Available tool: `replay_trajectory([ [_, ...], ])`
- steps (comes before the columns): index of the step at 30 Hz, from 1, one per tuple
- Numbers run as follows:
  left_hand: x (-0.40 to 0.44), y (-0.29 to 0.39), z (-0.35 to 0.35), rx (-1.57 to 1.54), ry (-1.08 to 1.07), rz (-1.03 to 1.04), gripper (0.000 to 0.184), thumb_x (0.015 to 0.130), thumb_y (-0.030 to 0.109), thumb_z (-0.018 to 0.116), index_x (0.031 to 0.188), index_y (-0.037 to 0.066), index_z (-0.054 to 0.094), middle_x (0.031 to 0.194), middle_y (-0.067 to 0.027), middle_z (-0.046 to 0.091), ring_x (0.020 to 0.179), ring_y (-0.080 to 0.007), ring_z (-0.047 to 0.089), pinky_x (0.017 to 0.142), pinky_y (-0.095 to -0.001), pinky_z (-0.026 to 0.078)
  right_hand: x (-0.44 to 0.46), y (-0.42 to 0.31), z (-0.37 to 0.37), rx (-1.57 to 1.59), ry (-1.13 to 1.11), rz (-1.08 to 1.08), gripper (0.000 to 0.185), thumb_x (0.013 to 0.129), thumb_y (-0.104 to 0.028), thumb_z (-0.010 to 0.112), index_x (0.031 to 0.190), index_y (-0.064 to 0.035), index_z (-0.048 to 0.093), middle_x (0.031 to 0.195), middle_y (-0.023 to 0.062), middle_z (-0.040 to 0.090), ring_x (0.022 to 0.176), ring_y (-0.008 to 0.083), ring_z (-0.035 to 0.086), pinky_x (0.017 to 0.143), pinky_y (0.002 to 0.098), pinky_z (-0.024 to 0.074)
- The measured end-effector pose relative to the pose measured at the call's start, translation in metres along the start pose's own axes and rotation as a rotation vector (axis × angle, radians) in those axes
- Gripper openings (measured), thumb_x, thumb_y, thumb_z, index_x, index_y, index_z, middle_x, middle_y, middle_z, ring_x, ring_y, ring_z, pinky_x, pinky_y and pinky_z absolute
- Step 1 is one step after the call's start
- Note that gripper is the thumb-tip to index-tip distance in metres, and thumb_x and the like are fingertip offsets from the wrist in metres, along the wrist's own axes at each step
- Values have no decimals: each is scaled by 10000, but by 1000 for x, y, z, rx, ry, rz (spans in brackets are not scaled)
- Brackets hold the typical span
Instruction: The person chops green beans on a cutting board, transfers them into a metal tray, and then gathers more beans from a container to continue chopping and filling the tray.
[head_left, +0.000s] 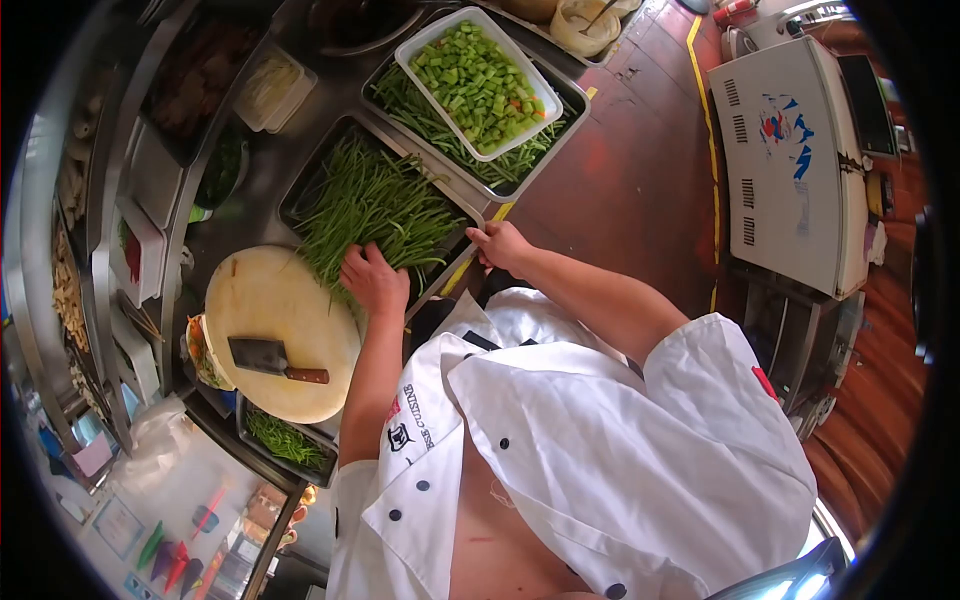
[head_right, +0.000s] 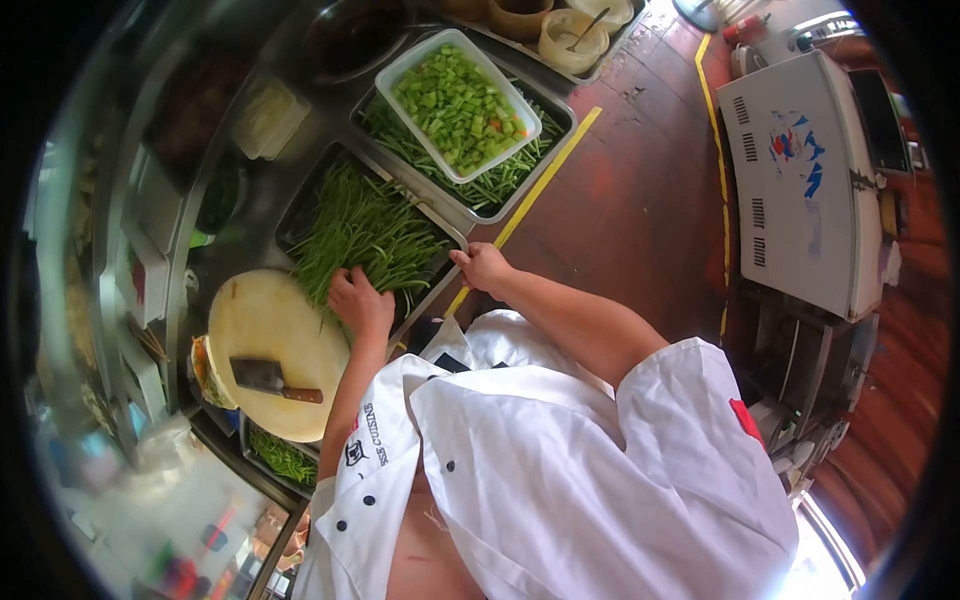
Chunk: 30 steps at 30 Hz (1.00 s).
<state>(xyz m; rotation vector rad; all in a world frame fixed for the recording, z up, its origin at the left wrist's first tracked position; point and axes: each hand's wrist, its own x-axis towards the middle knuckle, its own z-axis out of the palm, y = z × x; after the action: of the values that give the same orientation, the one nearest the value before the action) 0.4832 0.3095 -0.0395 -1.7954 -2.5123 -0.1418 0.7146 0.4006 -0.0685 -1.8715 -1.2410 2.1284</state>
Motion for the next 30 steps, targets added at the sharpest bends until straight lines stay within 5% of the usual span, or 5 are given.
replay_trajectory([
  [8,5,11,1,148,-161,47,625,624,267,897,1124,74,578,1233,-161,492,1136,-379,513,957,-486,400,-2,-6,-3,-25,-8,12,453,1047,-447,610,935,-9,638,702,38,617,615,129,588,583,323,516],
  [11,6,-1,14,85,-140,52,571,611,270,907,1061,87,606,1207,-150,497,1122,-379,514,929,-489,401,-1,-13,-9,-59,-54,43,422,1043,-428,613,970,-14,654,735,89,665,658,227,660,643,382,547],
  [13,7,-8,13,27,-86,74,536,608,269,910,1023,96,618,1192,-145,500,1115,-379,514,914,-494,400,-8,-25,-13,-618,160,-250,353,1019,-353,631,1054,-4,671,917,197,731,886,394,717,773,472,570],
  [16,2,-17,12,-12,-62,149,508,613,302,912,982,103,626,1167,-141,506,1103,-383,514,894,-512,393,-34,-43,-11,-552,453,-517,289,977,-308,634,1068,-45,709,989,219,725,985,439,677,836,498,555],
  [30,-5,-31,13,-229,146,284,537,661,380,872,1043,105,616,1197,-160,530,1133,-405,510,927,-559,377,3,-76,16,-624,140,-595,325,876,-310,692,1154,-150,744,983,152,752,942,362,712,833,472,569],
])
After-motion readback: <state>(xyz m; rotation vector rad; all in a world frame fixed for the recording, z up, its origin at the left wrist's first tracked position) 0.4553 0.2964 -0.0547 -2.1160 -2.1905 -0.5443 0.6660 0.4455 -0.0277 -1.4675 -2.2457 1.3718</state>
